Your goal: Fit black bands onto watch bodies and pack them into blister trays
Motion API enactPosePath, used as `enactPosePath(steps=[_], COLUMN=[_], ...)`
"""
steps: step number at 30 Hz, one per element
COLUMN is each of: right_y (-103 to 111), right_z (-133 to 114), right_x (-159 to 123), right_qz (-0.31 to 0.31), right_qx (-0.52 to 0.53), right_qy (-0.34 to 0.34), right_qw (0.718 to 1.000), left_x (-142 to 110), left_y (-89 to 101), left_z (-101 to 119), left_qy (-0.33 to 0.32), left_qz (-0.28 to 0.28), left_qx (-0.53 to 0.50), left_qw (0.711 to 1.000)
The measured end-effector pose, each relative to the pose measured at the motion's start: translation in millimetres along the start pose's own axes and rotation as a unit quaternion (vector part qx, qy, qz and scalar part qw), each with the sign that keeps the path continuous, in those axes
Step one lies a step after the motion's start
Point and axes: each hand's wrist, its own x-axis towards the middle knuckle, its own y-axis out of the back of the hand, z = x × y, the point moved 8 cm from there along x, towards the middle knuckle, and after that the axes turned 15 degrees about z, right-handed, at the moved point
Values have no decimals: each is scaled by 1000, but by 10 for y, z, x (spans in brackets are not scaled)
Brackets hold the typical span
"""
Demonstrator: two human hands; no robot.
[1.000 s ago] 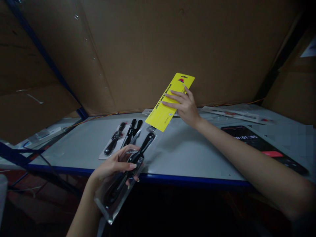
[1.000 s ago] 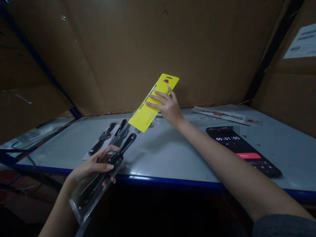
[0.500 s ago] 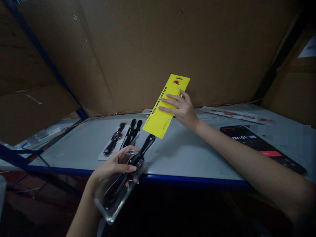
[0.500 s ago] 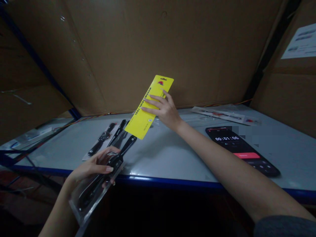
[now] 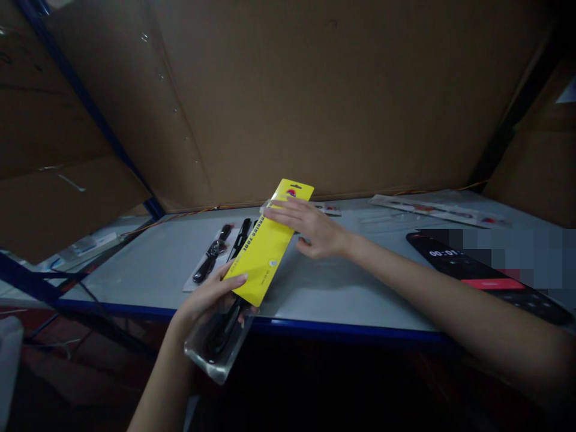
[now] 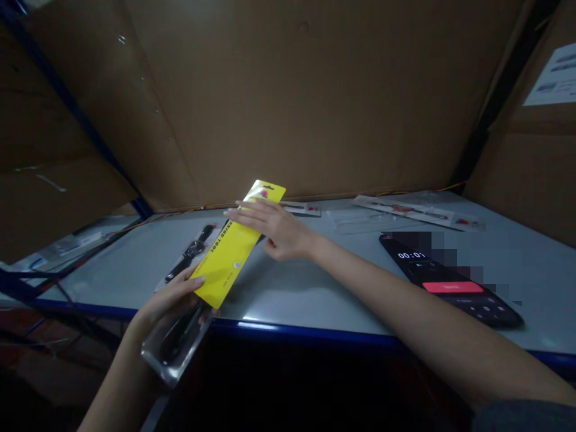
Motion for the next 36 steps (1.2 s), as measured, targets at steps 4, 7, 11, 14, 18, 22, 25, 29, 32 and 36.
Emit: enactPosePath(steps=[4, 7, 11, 14, 18, 22, 25, 29, 32, 36], right_y=[395, 451, 41, -172, -234, -185, -165, -4, 264, 460], right_z=[592, 988, 941, 724, 629, 612, 642, 837, 1081, 1405], right_x=[-19, -191, -270, -229, -243, -222, -200, -195, -264, -488], right_qz=[112, 187, 121, 82, 68, 67, 75, 141, 221, 290], right_qx=[-27, 60, 229, 276, 218, 184, 203, 198, 142, 102], right_qy=[-203, -392, -493, -471, -448, -418, -426, -444, -448, -489], right_qw=[972, 899, 831, 833, 865, 887, 878, 863, 855, 817], left_x=[-25, -5, 107, 152, 171, 193, 229, 304, 368, 375], left_y=[-24, -82, -29, -60, -215, -279, -290, -237, -117, 11], left_z=[11, 21, 34, 88, 196, 230, 225, 242, 388, 863], left_qy=[9, 15, 41, 61, 65, 65, 52, 30, -12, -168], left_qz=[-21, -25, 72, 100, 68, 63, 53, 54, 103, 204], left_qx=[-8, -5, 22, 40, 42, 65, 81, 93, 120, 263], left_qw=[1000, 1000, 996, 992, 995, 994, 994, 994, 987, 928])
